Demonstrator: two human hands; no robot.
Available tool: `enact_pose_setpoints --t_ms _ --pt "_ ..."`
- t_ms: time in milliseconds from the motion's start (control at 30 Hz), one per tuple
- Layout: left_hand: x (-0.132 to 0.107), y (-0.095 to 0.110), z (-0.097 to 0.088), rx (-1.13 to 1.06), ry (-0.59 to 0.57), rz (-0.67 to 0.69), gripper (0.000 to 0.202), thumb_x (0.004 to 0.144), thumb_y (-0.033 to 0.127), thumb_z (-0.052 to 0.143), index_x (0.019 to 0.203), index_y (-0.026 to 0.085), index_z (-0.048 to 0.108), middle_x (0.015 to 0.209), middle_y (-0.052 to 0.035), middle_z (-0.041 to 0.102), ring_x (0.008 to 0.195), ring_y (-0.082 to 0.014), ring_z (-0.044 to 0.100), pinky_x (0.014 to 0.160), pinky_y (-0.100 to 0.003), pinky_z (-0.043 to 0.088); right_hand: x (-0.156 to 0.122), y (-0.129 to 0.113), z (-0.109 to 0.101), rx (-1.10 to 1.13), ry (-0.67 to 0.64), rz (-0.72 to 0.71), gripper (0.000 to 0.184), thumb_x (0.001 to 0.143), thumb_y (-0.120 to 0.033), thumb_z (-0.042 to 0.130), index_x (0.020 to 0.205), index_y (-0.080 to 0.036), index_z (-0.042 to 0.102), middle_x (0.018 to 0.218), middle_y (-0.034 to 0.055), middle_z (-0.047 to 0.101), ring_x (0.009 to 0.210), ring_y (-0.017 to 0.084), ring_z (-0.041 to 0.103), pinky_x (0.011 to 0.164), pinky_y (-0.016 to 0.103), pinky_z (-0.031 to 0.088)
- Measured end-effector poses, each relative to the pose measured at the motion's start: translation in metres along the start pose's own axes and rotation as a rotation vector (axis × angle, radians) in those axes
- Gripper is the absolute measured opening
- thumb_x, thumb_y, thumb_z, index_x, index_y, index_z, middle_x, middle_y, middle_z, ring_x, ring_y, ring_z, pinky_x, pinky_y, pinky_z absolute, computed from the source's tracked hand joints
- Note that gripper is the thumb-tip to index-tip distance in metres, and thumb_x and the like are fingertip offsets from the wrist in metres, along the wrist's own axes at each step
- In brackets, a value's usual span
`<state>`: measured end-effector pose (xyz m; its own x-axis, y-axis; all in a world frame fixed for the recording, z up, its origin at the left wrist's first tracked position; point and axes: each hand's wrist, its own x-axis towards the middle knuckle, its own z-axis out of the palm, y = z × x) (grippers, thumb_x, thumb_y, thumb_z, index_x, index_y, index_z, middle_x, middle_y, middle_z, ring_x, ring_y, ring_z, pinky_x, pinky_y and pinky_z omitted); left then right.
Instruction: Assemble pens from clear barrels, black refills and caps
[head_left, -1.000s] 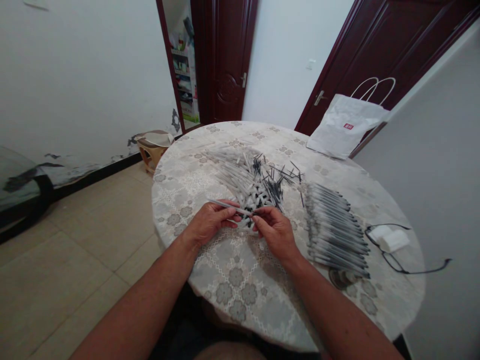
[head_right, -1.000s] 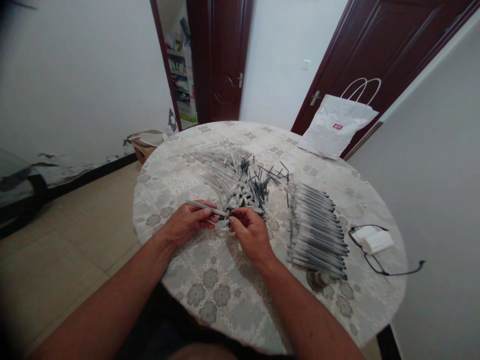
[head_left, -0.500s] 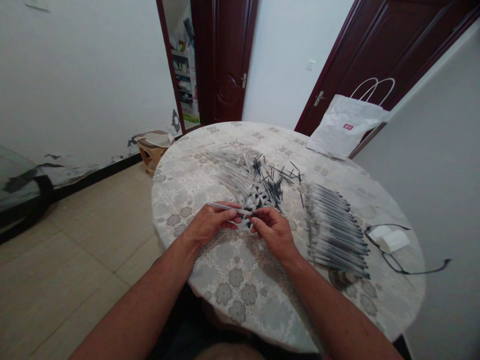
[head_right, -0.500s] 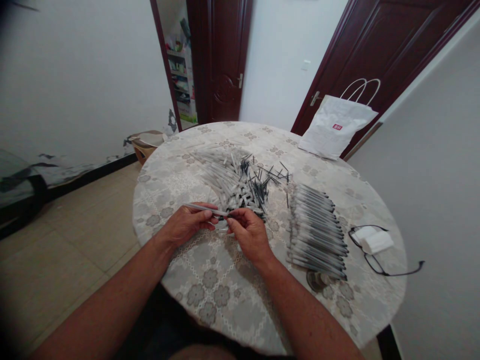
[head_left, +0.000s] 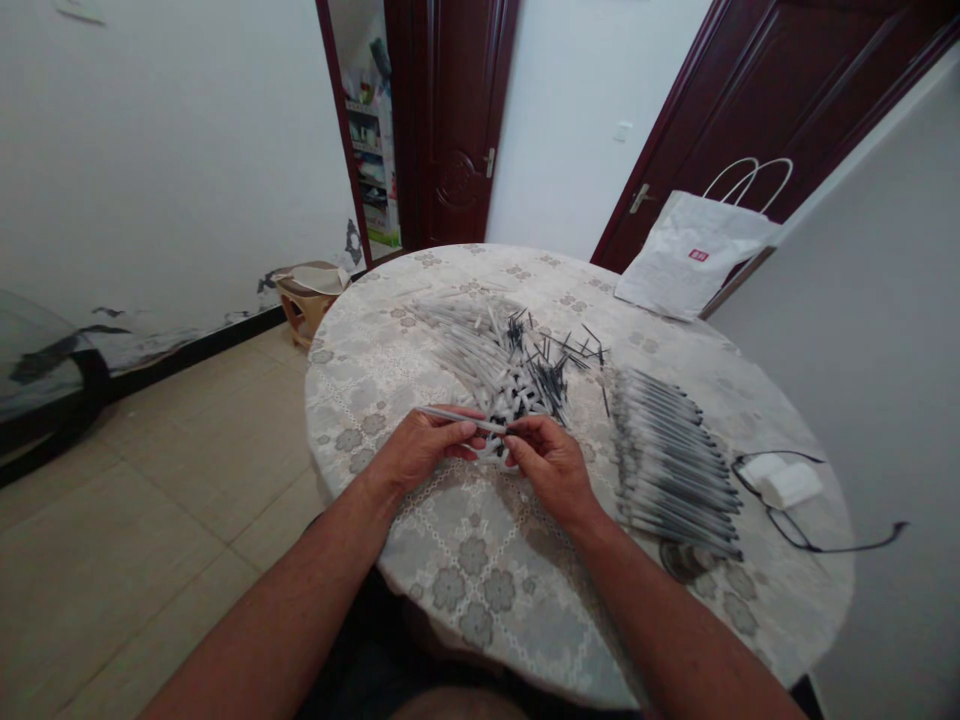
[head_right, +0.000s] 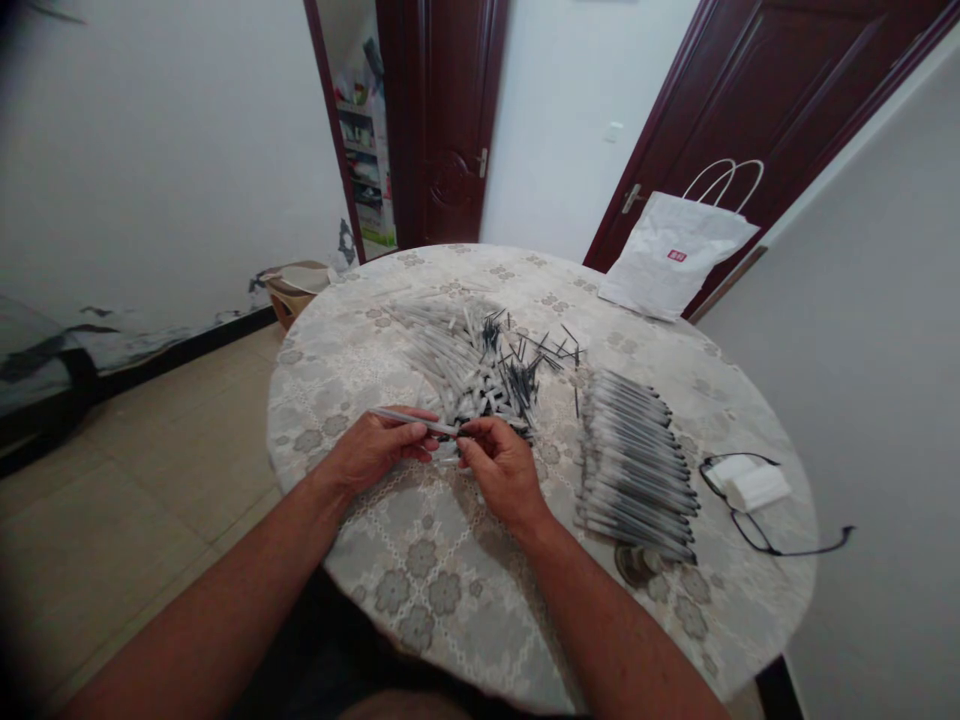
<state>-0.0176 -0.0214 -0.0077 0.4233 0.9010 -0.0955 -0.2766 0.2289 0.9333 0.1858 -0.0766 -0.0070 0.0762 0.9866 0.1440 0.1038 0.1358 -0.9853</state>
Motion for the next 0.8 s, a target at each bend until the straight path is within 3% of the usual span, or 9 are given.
enact_pose_setpoints --t_ms 400,500,633,700,800 --pt "-0.0009 -0.0006 0.0001 0.012 -0.006 0.003 0.031 0.076 0.029 0.085 0.103 0.014 0.080 0.085 -0.0127 0.079 0.077 -0.0227 0.075 0.071 -0.032 0.061 -0.0005 0.0044 -0.0009 -0.076 0.000 -0.007 0.023 0.086 -0.041 0.072 0.097 -0.022 0.066 0.078 -0.0011 0.070 0.062 0.014 0.064 0.056 0.025 0.047" --pt "-0.0008 -0.0013 -0.0005 0.021 -0.016 0.002 0.031 0.076 0.029 0.085 0.102 0.014 0.080 0.088 -0.0131 0.079 0.078 -0.0223 0.075 0.072 -0.032 0.061 -0.0010 0.0030 -0.0038 -0.206 -0.030 -0.031 0.022 0.092 -0.043 0.065 0.094 -0.021 0.069 0.070 -0.0013 0.068 0.061 0.015 0.062 0.059 0.025 0.046" --pt "-0.0002 -0.0033 -0.0007 0.044 -0.030 0.011 0.031 0.076 0.031 0.085 0.102 0.013 0.080 0.089 -0.0135 0.080 0.077 -0.0218 0.075 0.071 -0.032 0.062 -0.0032 -0.0010 -0.0061 -0.341 -0.086 -0.060 0.034 0.100 -0.046 0.051 0.086 -0.021 0.069 0.063 -0.0009 0.065 0.057 0.014 0.058 0.057 0.026 0.042" --pt "-0.0003 -0.0038 -0.0003 0.038 -0.033 0.013 0.033 0.075 0.032 0.085 0.101 0.013 0.080 0.090 -0.0135 0.080 0.077 -0.0218 0.075 0.070 -0.032 0.062 -0.0051 -0.0003 -0.0058 -0.351 -0.087 -0.087 0.033 0.102 -0.046 0.047 0.093 -0.021 0.067 0.069 -0.0004 0.067 0.060 0.015 0.060 0.061 0.026 0.044" --pt "-0.0009 -0.0035 0.0004 0.005 -0.033 0.016 0.034 0.074 0.032 0.086 0.101 0.012 0.079 0.091 -0.0131 0.080 0.077 -0.0218 0.075 0.069 -0.032 0.061 -0.0074 0.0035 -0.0047 -0.375 -0.063 -0.154 0.027 0.098 -0.042 0.056 0.114 -0.021 0.061 0.086 0.0015 0.071 0.067 0.015 0.063 0.066 0.026 0.046"
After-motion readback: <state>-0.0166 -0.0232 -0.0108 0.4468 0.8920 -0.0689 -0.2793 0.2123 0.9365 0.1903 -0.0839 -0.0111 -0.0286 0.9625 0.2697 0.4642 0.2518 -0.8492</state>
